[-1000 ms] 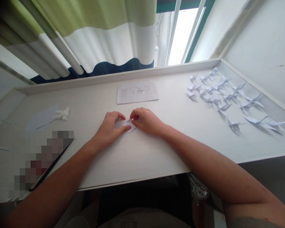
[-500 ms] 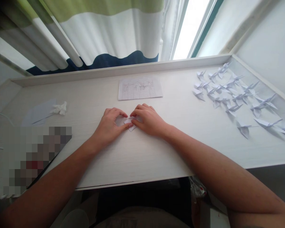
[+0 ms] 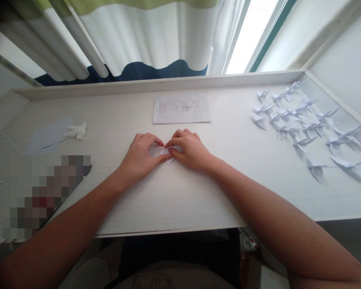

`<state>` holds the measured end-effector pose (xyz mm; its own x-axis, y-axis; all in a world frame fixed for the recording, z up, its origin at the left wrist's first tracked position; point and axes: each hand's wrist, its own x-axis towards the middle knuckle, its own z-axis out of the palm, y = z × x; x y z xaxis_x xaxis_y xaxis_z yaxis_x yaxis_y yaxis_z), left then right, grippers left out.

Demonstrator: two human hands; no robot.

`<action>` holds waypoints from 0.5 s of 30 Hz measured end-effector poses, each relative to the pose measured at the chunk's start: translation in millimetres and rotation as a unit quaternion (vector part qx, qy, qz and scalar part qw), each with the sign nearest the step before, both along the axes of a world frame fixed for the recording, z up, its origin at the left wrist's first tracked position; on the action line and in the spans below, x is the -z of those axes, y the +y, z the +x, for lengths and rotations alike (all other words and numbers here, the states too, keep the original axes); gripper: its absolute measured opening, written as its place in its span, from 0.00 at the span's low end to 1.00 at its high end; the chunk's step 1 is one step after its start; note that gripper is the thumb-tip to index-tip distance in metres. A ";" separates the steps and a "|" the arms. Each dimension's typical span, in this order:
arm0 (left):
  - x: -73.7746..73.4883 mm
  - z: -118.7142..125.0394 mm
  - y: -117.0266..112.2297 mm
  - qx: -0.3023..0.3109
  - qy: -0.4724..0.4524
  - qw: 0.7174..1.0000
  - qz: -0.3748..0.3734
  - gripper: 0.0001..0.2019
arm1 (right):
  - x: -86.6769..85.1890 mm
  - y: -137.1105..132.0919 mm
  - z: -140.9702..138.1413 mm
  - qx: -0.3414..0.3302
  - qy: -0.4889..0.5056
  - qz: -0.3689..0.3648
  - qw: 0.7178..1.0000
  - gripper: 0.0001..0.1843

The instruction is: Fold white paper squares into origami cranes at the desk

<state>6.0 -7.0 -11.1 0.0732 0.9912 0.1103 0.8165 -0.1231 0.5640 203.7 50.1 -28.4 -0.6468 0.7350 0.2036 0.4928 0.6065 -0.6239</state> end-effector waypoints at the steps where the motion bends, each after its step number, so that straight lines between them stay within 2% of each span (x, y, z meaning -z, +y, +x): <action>1: -0.1 0.1 0.1 -0.002 -0.001 1.000 -0.001 0.14 | 0.0 -0.2 -0.4 0.000 -0.002 0.000 1.000 0.10; 15: -0.7 0.3 1.0 -0.009 0.001 1.000 -0.012 0.15 | 1.2 -3.6 1.9 -0.016 -0.034 0.051 0.998 0.10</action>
